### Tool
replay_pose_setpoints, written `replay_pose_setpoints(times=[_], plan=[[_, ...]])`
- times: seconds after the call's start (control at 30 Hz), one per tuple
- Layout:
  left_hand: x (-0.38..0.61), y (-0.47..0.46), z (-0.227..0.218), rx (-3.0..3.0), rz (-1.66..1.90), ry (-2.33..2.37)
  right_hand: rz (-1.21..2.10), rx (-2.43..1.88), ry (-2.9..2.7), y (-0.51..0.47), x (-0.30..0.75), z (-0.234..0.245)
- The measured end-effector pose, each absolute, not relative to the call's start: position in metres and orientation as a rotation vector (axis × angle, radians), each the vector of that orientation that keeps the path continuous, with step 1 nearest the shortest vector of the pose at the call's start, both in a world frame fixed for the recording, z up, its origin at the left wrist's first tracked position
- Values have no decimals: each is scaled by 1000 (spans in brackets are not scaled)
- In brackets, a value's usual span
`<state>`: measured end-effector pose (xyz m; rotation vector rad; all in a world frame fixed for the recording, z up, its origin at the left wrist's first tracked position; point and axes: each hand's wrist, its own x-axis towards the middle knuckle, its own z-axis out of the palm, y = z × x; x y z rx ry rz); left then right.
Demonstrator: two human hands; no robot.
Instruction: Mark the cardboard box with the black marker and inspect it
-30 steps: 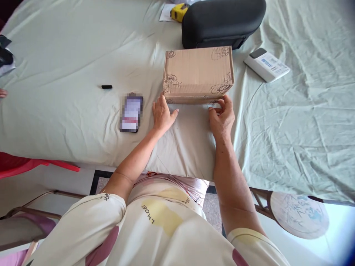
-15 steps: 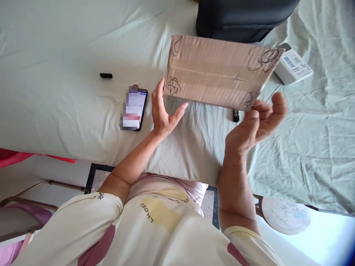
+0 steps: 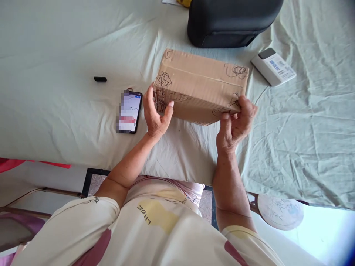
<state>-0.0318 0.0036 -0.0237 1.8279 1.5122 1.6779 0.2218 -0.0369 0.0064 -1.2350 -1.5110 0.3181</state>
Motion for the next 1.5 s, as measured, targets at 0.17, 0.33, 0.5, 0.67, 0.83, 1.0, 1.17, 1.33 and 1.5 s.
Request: replay_pose_setpoints(times=[0.17, 0.33, 0.5, 0.67, 0.83, 1.0, 1.17, 1.33, 1.5], plan=[[-29, 3, -14, 1797, 1618, 1435, 77, -1042, -1482, -42, 210, 21], [-23, 0, 0, 1867, 1550, 1346, -75, -976, -1642, -52, 190, 25], [-13, -14, 8, 1946, 1573, 1236, -2, -866, -1821, -59, 172, 19], [-7, -26, 16, 2016, 1463, 1233, 57, -980, -1839, -61, 170, 15], [-7, -24, 14, 2087, 1526, 1146, -84, -1029, -1846, -59, 174, 17], [-6, -19, 4, 2151, 1651, 1029, -157, -1167, -1715, -50, 188, 20], [-8, -16, -3, 2154, 1596, 1058, 39, -1324, -1613, -45, 201, 12], [-10, -20, 2, 2085, 1519, 1131, 142, -1359, -1537, -47, 199, 10], [-13, -25, 14, 1972, 1414, 1323, 260, -1436, -1607, -44, 196, 15]])
